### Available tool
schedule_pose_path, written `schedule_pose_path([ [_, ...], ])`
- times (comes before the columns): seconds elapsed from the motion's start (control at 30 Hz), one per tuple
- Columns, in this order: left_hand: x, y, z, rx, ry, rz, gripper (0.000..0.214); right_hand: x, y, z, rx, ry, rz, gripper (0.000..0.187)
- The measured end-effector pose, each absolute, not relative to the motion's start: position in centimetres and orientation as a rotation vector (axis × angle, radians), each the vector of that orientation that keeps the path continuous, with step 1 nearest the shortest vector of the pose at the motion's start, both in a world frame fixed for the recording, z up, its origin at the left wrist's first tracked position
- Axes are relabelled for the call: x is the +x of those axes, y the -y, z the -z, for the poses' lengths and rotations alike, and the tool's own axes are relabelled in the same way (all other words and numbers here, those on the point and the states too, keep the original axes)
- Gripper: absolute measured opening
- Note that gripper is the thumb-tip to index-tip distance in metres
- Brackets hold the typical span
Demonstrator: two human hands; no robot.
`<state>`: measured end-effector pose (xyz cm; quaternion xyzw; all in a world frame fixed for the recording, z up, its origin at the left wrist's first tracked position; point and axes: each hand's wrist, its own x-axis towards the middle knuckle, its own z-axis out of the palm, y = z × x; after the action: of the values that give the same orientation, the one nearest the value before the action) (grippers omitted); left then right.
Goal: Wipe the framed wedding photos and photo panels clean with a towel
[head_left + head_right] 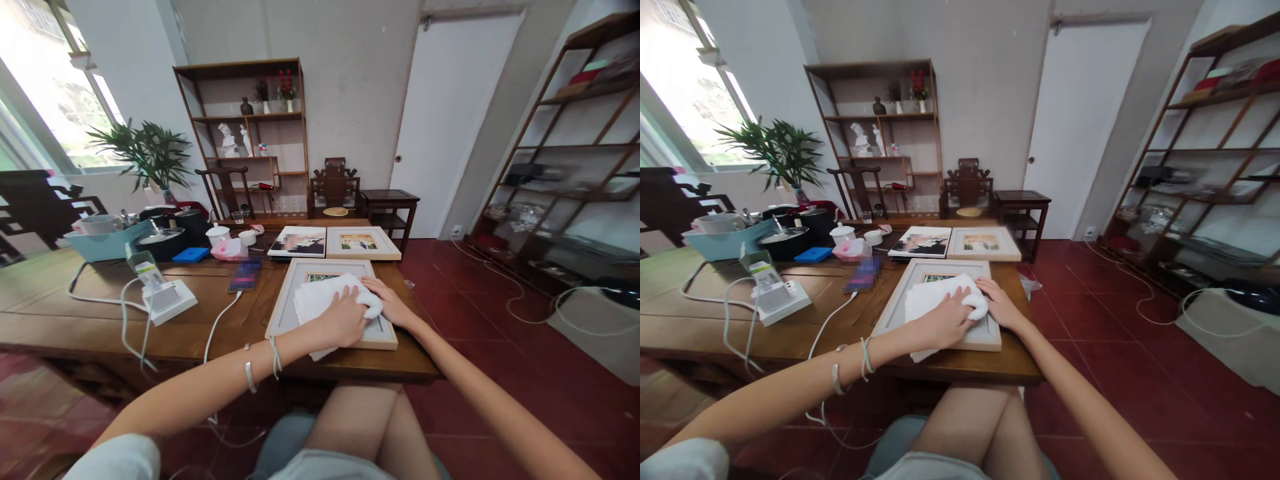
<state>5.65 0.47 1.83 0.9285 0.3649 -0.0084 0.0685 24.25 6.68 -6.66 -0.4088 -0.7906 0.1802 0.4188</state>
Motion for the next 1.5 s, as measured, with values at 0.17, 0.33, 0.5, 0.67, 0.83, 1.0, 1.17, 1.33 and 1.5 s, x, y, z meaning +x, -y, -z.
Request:
schedule_pose_path([
  [0.17, 4.4, -0.1, -2.3, 2.83, -0.905, 0.169, 0.029, 24.1, -6.6, 6.5, -1.069, 2.01, -0.422, 0.043],
  [0.33, 2.4, 1.2, -3.5, 2.903, -0.795, 0.306, 0.029, 24.0, -6.5, 6.4, -1.076, 2.02, -0.414, 0.053],
  [0.5, -0.6, 0.4, -5.1, 2.911, -0.957, 0.394, 0.027, 24.1, -6.7, 6.8, -1.069, 2.007, -0.422, 0.056],
  [0.67, -3.7, -2.2, -6.4, 2.869, -1.315, 0.307, 0.024, 24.1, -6.8, 7.0, -1.065, 1.992, -0.418, 0.054],
  [0.83, -3.0, -6.2, -4.3, 2.969, -1.521, -0.262, 0.021, 24.0, -6.4, 6.5, -1.066, 1.968, -0.435, 0.056],
  [1.0, 2.0, -8.7, -2.0, 3.034, -1.388, -0.326, 0.032, 23.7, -5.9, 5.9, -1.077, 1.927, -0.471, 0.058],
  [1.17, 7.0, -10.0, -0.7, 3.197, -1.163, -0.252, 0.037, 23.5, -5.5, 5.4, -1.107, 1.927, -0.472, 0.054],
  [1.33, 6.7, -10.7, 0.2, 3.189, -1.226, -0.139, 0.037, 23.5, -5.6, 5.4, -1.093, 1.941, -0.477, 0.054],
  [1.5, 3.0, -11.1, -0.2, 3.179, -1.318, -0.056, 0.035, 23.6, -5.9, 5.9, -1.105, 1.9, -0.499, 0.056],
])
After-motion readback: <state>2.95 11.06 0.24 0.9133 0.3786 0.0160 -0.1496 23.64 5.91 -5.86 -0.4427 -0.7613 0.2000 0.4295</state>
